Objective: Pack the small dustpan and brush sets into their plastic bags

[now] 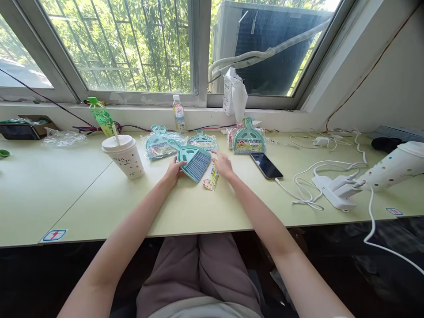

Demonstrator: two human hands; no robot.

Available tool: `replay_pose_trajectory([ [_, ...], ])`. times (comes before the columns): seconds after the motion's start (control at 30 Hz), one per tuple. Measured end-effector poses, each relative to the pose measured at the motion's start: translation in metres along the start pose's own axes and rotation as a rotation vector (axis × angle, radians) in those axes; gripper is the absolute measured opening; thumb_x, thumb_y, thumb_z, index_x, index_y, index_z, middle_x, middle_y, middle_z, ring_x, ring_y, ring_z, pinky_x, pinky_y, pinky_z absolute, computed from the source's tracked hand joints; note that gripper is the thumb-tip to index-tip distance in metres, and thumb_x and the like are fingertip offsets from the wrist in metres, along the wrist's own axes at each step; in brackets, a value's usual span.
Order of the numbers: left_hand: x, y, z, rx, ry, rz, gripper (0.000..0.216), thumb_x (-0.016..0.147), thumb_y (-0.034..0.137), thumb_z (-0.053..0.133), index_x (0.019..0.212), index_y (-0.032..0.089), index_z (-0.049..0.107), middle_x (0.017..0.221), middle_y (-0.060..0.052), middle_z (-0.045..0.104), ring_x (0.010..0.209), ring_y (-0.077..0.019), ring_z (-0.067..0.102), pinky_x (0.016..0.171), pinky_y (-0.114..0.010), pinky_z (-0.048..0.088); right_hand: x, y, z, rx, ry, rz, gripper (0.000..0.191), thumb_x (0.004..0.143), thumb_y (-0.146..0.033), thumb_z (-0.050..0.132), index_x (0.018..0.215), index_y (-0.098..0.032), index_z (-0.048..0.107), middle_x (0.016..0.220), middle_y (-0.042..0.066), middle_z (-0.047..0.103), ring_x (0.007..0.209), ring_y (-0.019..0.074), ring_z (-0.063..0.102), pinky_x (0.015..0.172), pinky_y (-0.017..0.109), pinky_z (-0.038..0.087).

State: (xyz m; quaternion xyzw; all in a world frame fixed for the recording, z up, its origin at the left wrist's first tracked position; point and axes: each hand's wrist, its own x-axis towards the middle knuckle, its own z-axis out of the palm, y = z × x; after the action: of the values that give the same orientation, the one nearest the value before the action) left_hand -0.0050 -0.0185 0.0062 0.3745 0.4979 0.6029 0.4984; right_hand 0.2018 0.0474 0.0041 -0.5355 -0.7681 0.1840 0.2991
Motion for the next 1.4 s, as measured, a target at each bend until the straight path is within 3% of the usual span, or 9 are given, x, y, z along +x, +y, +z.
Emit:
replay_pose_trajectory([
  [0.07, 0.002, 0.0, -0.001, 0.002, 0.021, -0.017, 0.048, 0.063, 0.018, 0.068, 0.109, 0.021, 0.053, 0.092, -0.003, 0.065, 0.067, -0.0143, 0.063, 0.055, -0.026, 0.054, 0.005, 0.014, -0.014, -0.023, -0.052, 0.05, 0.04, 0.086, -0.039, 0.062, 0.124, -0.029, 0.061, 0.129, 0.006, 0.06, 0.121, 0.0264, 0.052, 0.1, 0.044, 0.04],
  [0.17, 0.003, 0.0, -0.003, 0.008, 0.028, -0.03, 0.048, 0.063, 0.018, 0.068, 0.109, 0.022, 0.053, 0.09, -0.002, 0.065, 0.067, -0.0148, 0.064, 0.057, -0.026, 0.054, 0.009, 0.029, -0.026, -0.002, -0.216, 0.021, 0.032, 0.073, -0.036, 0.076, 0.104, -0.027, 0.072, 0.11, 0.003, 0.069, 0.104, 0.0216, 0.061, 0.09, 0.034, 0.045],
  [0.3, 0.004, 0.0, -0.004, 0.017, 0.028, -0.03, 0.048, 0.063, 0.018, 0.067, 0.109, 0.021, 0.053, 0.089, -0.002, 0.064, 0.068, -0.0149, 0.064, 0.058, -0.027, 0.055, 0.01, 0.033, -0.026, 0.024, -0.225, 0.042, 0.024, 0.069, -0.027, 0.078, 0.092, -0.022, 0.074, 0.092, 0.003, 0.071, 0.088, 0.0166, 0.063, 0.079, 0.026, 0.045],
  [0.43, 0.004, 0.0, -0.004, 0.03, 0.019, -0.027, 0.048, 0.064, 0.019, 0.067, 0.11, 0.022, 0.052, 0.089, -0.001, 0.064, 0.067, -0.0142, 0.064, 0.057, -0.026, 0.055, 0.011, 0.032, -0.023, 0.117, -0.229, 0.003, 0.01, 0.066, -0.02, 0.075, 0.075, -0.019, 0.071, 0.086, 0.002, 0.07, 0.085, 0.0154, 0.061, 0.075, 0.025, 0.043],
  [0.63, 0.003, 0.001, -0.004, 0.065, -0.025, -0.017, 0.049, 0.066, 0.02, 0.069, 0.111, 0.021, 0.053, 0.097, -0.003, 0.065, 0.069, -0.0144, 0.065, 0.056, -0.025, 0.055, 0.01, 0.024, -0.026, 0.598, -0.403, -0.017, 0.022, 0.06, -0.031, 0.075, 0.073, -0.016, 0.065, 0.074, 0.0, 0.066, 0.065, 0.011, 0.053, 0.062, 0.024, 0.039],
  [0.83, -0.005, 0.003, -0.001, 0.097, -0.208, 0.006, 0.066, 0.066, 0.033, 0.079, 0.123, 0.022, 0.047, 0.108, -0.008, 0.066, 0.08, -0.0197, 0.069, 0.064, -0.03, 0.058, 0.009, 0.01, -0.025, 0.807, -0.064, 0.019, 0.036, 0.06, -0.045, 0.075, 0.078, -0.017, 0.062, 0.084, 0.002, 0.066, 0.061, 0.0083, 0.047, 0.057, 0.023, 0.037],
  [1.03, -0.012, 0.004, 0.006, 0.137, -0.276, 0.032, 0.077, 0.06, 0.029, 0.084, 0.127, 0.021, 0.046, 0.116, -0.012, 0.064, 0.097, -0.0259, 0.067, 0.072, -0.034, 0.058, 0.016, 0.019, -0.015, 0.708, 0.095, 0.011, 0.023, 0.064, -0.035, 0.072, 0.077, -0.017, 0.064, 0.084, 0.003, 0.066, 0.061, 0.0101, 0.051, 0.057, 0.025, 0.043],
  [1.2, -0.012, 0.005, 0.006, 0.12, -0.267, 0.093, 0.081, 0.053, 0.021, 0.086, 0.124, 0.02, 0.048, 0.117, -0.011, 0.062, 0.103, -0.0279, 0.064, 0.075, -0.035, 0.058, 0.012, 0.015, 0.002, 0.598, 0.148, 0.006, 0.011, 0.07, -0.027, 0.067, 0.077, -0.019, 0.065, 0.081, 0.001, 0.068, 0.055, 0.0098, 0.052, 0.056, 0.025, 0.045],
  [1.4, -0.011, 0.003, 0.001, 0.143, -0.268, 0.078, 0.084, 0.053, 0.024, 0.087, 0.126, 0.021, 0.045, 0.12, -0.014, 0.061, 0.105, -0.0304, 0.063, 0.077, -0.039, 0.058, 0.009, 0.005, 0.001, 0.701, 0.203, -0.003, 0.02, 0.068, -0.037, 0.069, 0.077, -0.019, 0.065, 0.083, 0.002, 0.067, 0.054, 0.01, 0.051, 0.053, 0.025, 0.044],
])
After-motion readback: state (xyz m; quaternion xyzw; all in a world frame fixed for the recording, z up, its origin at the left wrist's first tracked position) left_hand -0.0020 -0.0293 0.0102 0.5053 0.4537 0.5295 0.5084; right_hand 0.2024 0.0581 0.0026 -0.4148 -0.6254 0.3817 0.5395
